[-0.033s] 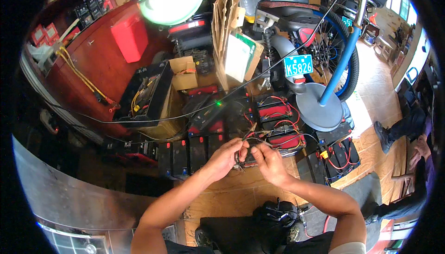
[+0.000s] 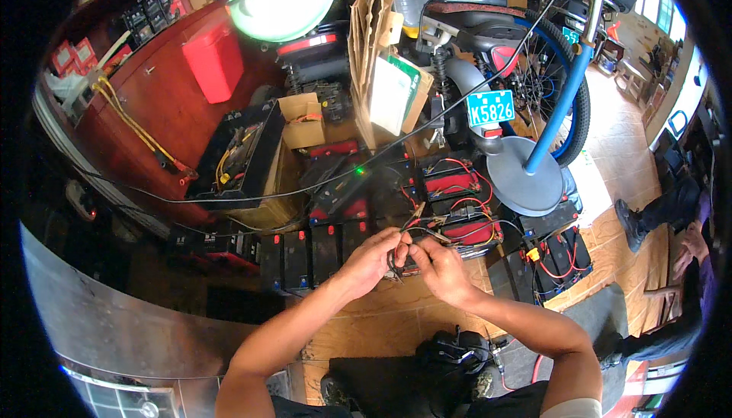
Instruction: The person sits on the floor and connects wires to a row of batteries on a low table. They attach red and black leads to battery terminals, then use a small handheld tester to check connections, with green and red indicator lights visible.
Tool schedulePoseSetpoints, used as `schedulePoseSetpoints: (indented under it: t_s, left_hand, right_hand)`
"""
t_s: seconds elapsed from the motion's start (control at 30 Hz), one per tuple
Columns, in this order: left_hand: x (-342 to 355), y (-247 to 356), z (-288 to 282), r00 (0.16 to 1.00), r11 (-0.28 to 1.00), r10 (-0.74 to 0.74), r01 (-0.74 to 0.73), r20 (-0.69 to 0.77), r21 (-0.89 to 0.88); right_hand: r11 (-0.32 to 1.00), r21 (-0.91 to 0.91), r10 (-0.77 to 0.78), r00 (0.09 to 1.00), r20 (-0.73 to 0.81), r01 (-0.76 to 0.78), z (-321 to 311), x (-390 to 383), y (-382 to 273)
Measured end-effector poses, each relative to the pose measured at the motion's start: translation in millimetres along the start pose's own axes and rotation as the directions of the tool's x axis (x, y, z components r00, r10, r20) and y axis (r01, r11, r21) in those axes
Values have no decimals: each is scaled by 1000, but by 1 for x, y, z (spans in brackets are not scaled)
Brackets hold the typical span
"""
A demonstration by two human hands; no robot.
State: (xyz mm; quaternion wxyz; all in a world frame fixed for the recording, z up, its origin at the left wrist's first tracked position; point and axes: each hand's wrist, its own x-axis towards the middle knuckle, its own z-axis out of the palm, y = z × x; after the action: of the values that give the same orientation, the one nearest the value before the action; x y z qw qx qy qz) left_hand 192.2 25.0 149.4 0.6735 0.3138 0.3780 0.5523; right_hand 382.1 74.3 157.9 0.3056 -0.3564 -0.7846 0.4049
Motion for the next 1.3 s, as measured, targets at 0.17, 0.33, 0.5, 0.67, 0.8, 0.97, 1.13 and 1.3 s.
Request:
schedulePoseSetpoints:
  t_s: [0.17,0.33,0.5,0.67,0.8,0.97,1.13,1.3]
  left_hand:
    - [-1,14,8,996,993,86,-85,4,-87]
    - [-9,27,10,994,994,105,-107,-33,-35]
    - [-8,20,11,990,997,2,-14,-142,-82]
    - [-4,-2,11,974,994,-102,96,-201,-43]
    - [-2,-10,8,983,991,-120,110,-136,-80]
    - [-4,-12,9,995,991,-98,95,-28,-95]
    - [-7,-10,5,983,995,-91,85,-158,-45]
    - [-5,-11,2,987,997,-75,74,-145,-11]
  right_hand:
    - [992,-77,102,990,96,-95,13,3,24]
    - [780,452,377,902,213,-432,3,16,35]
    - [552,663,409,857,313,-505,-13,25,15]
    - [515,732,316,892,322,-446,-15,29,-2]
    - [642,638,214,899,383,-425,-12,25,-4]
    - [731,560,194,905,378,-390,-9,19,-4]
    - [699,575,314,905,288,-426,-7,20,-3]
    - [710,625,346,934,93,-325,-18,31,1]
